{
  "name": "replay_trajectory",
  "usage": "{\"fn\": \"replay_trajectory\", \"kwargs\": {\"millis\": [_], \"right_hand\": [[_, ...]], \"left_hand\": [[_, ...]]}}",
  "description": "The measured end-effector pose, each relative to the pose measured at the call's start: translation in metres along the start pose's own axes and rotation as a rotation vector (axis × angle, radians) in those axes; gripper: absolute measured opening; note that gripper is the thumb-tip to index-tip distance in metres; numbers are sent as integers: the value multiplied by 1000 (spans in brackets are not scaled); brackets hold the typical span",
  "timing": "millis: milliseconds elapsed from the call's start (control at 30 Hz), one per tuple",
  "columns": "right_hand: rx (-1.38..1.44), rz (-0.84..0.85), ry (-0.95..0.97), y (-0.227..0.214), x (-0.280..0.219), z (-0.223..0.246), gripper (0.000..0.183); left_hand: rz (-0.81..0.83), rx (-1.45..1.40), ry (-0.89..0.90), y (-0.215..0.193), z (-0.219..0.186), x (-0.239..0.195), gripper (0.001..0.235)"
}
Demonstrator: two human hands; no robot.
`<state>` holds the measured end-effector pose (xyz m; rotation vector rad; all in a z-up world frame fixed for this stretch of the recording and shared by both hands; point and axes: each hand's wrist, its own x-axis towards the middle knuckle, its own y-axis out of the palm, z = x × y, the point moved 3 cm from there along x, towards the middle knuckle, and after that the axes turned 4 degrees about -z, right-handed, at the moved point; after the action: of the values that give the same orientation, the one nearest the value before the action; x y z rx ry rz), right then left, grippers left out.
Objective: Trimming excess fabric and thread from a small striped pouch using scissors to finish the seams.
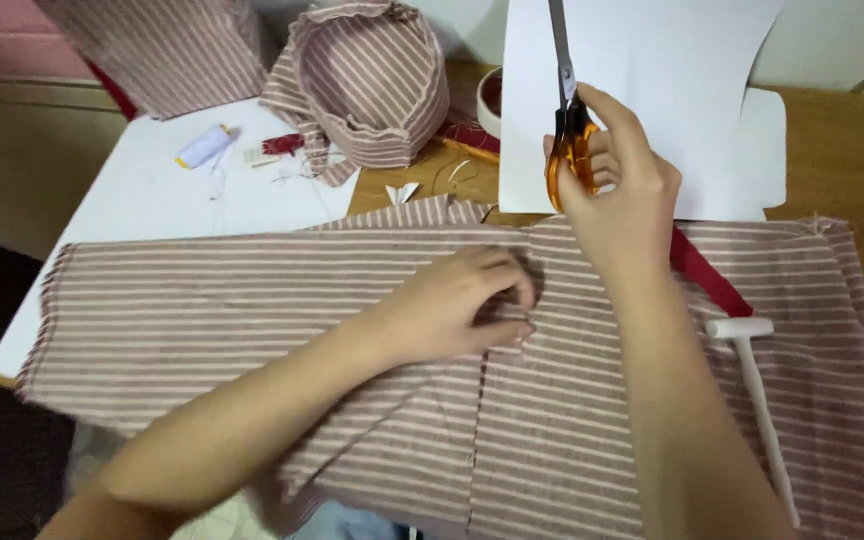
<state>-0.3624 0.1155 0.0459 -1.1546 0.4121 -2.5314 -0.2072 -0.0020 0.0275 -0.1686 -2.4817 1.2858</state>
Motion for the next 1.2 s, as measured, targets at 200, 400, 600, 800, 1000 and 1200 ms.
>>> {"fn": "replay_trajectory", "kwargs": {"millis": [200, 400, 600, 800, 1000, 1200], "right_hand": [[38, -25, 34, 6, 1, -7, 50], [59, -43, 32, 6, 1, -4, 49], [57, -42, 52, 7, -2, -4, 49], [77, -41, 76, 4, -1, 0, 49], [80, -52, 69, 3, -1, -1, 48], [78, -66, 37, 3, -1, 0, 46]], "left_hand": [[19, -107, -50, -6, 0, -8, 18], [9, -66, -109, -4, -9, -10, 16], [0, -16, -98, 2, -11, -13, 15], [29, -35, -88, -1, -4, -12, 18], [6, -76, -76, -4, -3, -11, 16], [0, -132, -86, -9, -6, -9, 17]]}}
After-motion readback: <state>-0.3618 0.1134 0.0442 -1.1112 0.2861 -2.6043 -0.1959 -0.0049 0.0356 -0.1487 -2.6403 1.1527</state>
